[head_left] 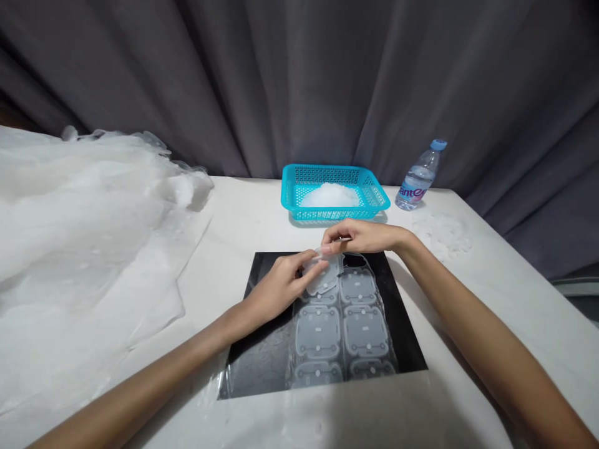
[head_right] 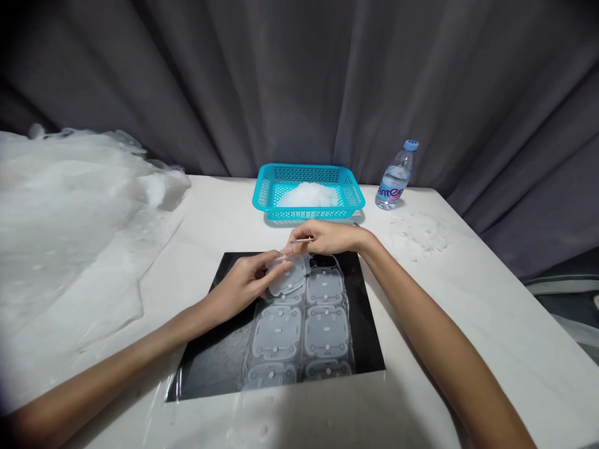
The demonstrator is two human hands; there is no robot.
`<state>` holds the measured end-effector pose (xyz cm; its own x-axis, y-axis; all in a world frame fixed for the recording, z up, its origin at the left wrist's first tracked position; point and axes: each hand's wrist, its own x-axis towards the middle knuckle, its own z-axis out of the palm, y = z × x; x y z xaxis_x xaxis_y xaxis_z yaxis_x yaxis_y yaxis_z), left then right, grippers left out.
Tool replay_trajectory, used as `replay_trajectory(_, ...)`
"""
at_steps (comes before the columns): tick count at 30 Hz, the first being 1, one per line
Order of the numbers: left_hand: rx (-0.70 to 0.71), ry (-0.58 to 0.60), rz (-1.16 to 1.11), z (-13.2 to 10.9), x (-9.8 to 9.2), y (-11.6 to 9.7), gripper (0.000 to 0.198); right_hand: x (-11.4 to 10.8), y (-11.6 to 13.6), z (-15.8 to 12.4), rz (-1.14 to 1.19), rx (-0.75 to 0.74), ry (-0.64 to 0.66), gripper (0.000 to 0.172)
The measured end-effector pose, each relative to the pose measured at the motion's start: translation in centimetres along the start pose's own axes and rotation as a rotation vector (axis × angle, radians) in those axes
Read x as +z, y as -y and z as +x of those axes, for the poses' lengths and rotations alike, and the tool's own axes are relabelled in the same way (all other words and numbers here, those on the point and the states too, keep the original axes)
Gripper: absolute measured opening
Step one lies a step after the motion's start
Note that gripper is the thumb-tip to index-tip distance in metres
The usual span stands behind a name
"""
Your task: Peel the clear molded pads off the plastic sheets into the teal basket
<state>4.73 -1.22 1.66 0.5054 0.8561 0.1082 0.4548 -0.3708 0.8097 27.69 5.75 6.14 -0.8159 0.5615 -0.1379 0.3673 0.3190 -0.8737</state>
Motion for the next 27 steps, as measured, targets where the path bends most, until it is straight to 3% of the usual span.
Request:
replay_trajectory(10,0.200,-0.047,0.285,-0.5,0.2,-0.4,0.031,0.1,-0.5,0.4,-0.021,-0.029,0.023,0.032)
replay_trajectory(13,0.383,-0.088,0.501,-0.6,0.4,0.2,0.029,0.3,-0.6,0.6,-0.096,-0.013,0.022,0.022)
replay_trajectory(16,0.674,-0.096,0.695,-1.1,0.7,0.3,0.026,0.8,-1.2,1.0,-0.308,0.030,-0.064,0.011)
replay_trajectory(19,0.806,-0.070,0.628,-1.9,1.1,-0.4,0.027,1.4,-2.2,1.4,-0.487,0.086,-0.220,0.010)
replay_trajectory(21,0.698,-0.110,0.466,-2.2,1.0,-0.8,0.023,1.5,-2.8,1.5,-0.498,0.096,-0.268,0.011)
replay_trajectory(24,0.347,-0.190,0.174,-1.9,0.4,-1.0,0.020,1.0,-2.9,1.3,-0.469,0.087,-0.249,0.010)
replay_trajectory(27,0.068,-0.164,-0.076,-1.0,-0.3,-0.5,0.030,0.0,-2.3,0.5,-0.407,0.061,-0.259,0.009)
